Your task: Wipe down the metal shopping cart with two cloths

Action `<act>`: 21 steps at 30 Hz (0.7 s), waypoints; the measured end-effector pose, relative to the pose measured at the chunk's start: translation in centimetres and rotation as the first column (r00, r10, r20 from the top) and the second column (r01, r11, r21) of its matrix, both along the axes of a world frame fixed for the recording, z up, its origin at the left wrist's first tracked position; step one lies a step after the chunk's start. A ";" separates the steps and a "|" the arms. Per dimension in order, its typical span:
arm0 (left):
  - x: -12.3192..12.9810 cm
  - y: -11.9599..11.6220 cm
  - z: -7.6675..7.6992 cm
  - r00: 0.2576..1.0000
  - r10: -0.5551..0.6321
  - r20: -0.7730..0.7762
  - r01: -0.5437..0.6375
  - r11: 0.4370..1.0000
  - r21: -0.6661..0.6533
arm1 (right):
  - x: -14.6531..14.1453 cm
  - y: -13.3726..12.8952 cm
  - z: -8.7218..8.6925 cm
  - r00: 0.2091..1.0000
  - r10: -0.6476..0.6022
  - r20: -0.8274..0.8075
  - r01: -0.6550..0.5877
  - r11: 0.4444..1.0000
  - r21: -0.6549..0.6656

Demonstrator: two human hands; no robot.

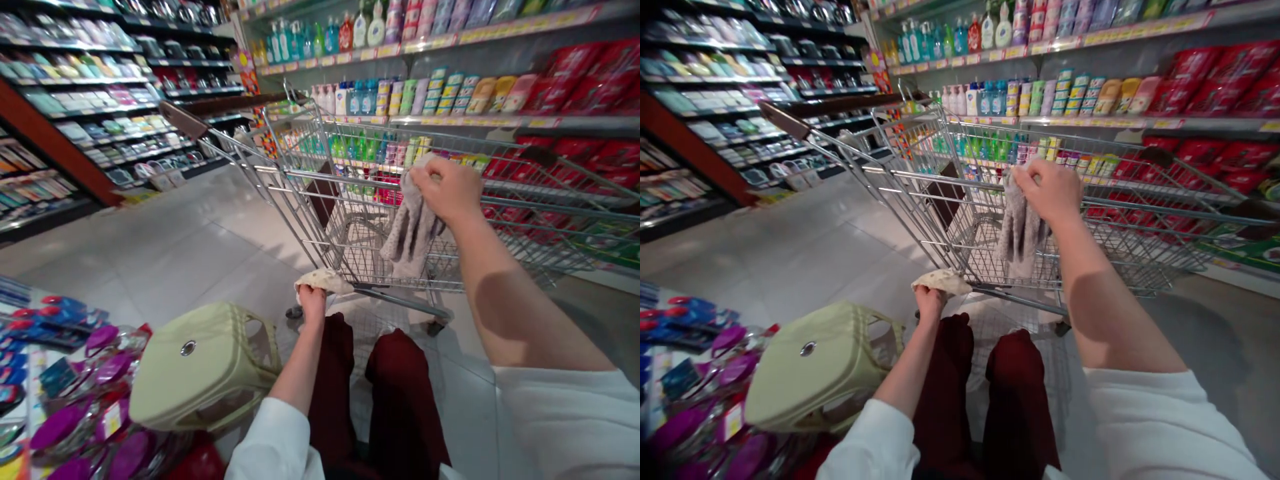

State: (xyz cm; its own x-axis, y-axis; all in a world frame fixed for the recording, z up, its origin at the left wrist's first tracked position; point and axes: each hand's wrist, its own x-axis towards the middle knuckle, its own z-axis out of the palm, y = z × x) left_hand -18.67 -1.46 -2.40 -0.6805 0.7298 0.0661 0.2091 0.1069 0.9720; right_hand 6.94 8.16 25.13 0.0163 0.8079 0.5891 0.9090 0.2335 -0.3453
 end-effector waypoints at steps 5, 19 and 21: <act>0.3 4.9 2.1 0.994 0.087 -0.058 -0.086 0.996 0.026 | -0.4 -2.0 -3.0 0.903 0.065 -0.425 0.124 0.907 0.403; 5.0 7.3 0.9 0.959 0.162 -0.233 -0.105 0.965 0.239 | -6.9 -2.7 -24.2 0.782 -0.234 -0.578 0.129 0.968 -0.217; 5.4 7.6 0.4 0.957 0.139 -0.255 -0.083 0.973 0.217 | -6.9 -2.9 -23.3 0.779 -0.246 -0.577 0.156 0.967 -0.200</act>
State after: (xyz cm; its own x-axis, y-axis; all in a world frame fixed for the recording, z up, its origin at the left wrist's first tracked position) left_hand -13.30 6.15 -1.96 -0.6933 0.6032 0.3943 0.4615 -0.0485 0.8858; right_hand 0.07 5.28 1.84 0.4965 0.8163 0.2952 0.5352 -0.0202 -0.8445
